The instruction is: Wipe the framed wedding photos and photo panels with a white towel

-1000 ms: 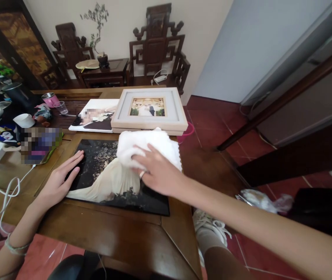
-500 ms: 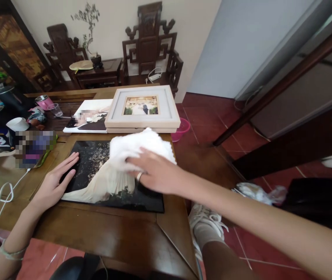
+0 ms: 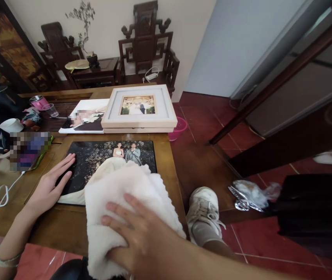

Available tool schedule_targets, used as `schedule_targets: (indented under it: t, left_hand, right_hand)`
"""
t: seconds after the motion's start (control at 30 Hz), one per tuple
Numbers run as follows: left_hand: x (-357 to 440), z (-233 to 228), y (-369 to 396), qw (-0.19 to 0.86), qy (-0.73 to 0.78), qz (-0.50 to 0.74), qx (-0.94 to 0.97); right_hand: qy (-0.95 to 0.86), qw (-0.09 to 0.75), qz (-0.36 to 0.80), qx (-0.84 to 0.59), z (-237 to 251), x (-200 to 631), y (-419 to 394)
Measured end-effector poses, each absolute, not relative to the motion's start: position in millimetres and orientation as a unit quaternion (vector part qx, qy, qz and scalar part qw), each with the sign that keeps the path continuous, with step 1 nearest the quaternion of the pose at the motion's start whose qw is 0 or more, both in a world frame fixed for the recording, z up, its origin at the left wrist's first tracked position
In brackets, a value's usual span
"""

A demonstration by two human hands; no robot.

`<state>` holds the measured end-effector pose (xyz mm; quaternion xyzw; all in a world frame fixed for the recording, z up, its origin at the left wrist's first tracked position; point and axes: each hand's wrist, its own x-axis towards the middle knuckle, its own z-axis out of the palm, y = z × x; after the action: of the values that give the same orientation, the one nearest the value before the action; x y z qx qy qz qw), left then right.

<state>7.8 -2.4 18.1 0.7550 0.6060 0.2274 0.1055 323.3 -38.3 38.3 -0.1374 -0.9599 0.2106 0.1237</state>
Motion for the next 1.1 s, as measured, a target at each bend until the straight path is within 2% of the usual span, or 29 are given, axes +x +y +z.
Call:
schedule_targets:
  t: [0.13,0.27,0.37,0.47,0.67,0.8,0.9,1.1]
  left_hand:
    - [7.9,18.3,-2.7,0.106,0.602,0.23,0.757]
    - [5.7,17.4,-2.8,0.104,0.598,0.232,0.76]
    - [4.6,16.8,-2.8,0.107,0.597,0.233,0.76]
    - [4.8,16.7,-2.8,0.109,0.597,0.234,0.76]
    - [5.8,17.1,-2.0,0.113,0.603,0.226,0.757]
    - [5.7,16.8,-2.0,0.112,0.602,0.227,0.758]
    - [5.5,17.0,-2.6,0.112,0.598,0.23,0.759]
    - [5.5,18.9,-3.7,0.114,0.6,0.23,0.758]
  right_hand:
    - [-0.955,0.13,0.18,-0.197,36.9,326.0,0.5]
    - [-0.934,0.175,0.104,-0.293,35.1,338.1,64.3]
    - [-0.93,0.19,0.082,-0.302,33.4,346.2,82.3]
    - [-0.947,0.172,0.086,-0.259,29.0,346.9,56.7]
    - [-0.967,0.163,0.161,-0.115,29.5,330.3,-30.1]
    - [-0.97,0.113,0.195,-0.087,35.6,318.5,-17.6]
    - [-0.966,0.117,0.18,-0.144,35.6,314.1,24.2]
    - [-0.92,0.207,0.136,-0.305,28.7,303.8,79.9]
